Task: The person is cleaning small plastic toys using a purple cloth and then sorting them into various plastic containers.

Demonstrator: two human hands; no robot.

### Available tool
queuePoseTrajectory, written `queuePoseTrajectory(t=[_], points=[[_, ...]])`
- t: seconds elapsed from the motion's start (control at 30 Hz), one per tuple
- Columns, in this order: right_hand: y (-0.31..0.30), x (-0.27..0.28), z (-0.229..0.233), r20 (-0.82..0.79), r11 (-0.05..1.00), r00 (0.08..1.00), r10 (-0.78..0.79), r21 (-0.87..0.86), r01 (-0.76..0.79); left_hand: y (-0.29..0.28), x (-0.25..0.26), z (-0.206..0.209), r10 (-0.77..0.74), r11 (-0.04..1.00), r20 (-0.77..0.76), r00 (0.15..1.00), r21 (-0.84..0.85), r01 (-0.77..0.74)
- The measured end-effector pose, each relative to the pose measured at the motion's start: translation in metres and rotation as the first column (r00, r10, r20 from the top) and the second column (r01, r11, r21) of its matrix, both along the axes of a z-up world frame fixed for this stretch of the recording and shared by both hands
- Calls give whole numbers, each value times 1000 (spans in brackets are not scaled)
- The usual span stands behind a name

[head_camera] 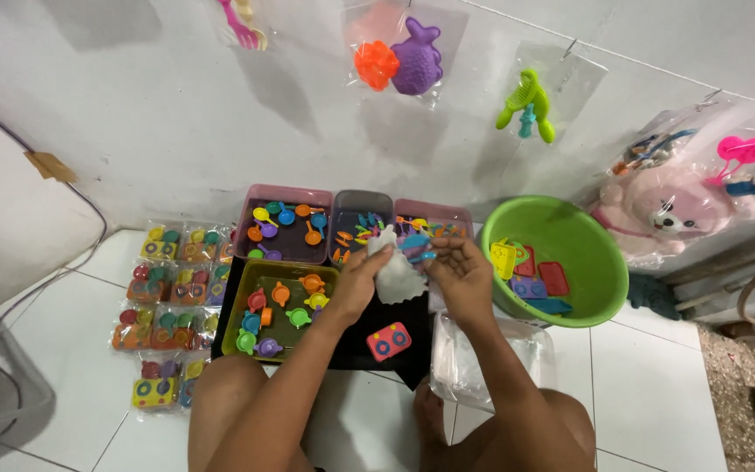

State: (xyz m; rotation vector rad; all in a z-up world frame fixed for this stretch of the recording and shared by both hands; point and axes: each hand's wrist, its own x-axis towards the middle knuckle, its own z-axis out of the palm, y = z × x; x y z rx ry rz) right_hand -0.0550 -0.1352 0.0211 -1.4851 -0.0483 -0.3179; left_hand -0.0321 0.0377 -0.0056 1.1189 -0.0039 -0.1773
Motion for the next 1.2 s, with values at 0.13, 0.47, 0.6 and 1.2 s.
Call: queuePoseTrajectory(t=[0.13, 0.47, 0.6, 1.2], points=[[-25, 15, -11, 16, 999, 999, -40, 30, 39, 10, -16, 66, 90, 939, -43, 995, -329, -99], [-22, 29, -137, -141, 678, 987, 81, -717, -158, 60, 3, 86, 61, 636, -182, 981, -751, -179], [0, 23, -205, 119, 16, 941, 317, -993, 120, 61, 2, 94, 58, 558, -174, 983, -811, -177], [107, 37, 48, 512, 786, 690, 512, -604, -135, 40, -4, 76, 301, 563, 75, 951, -819, -114]])
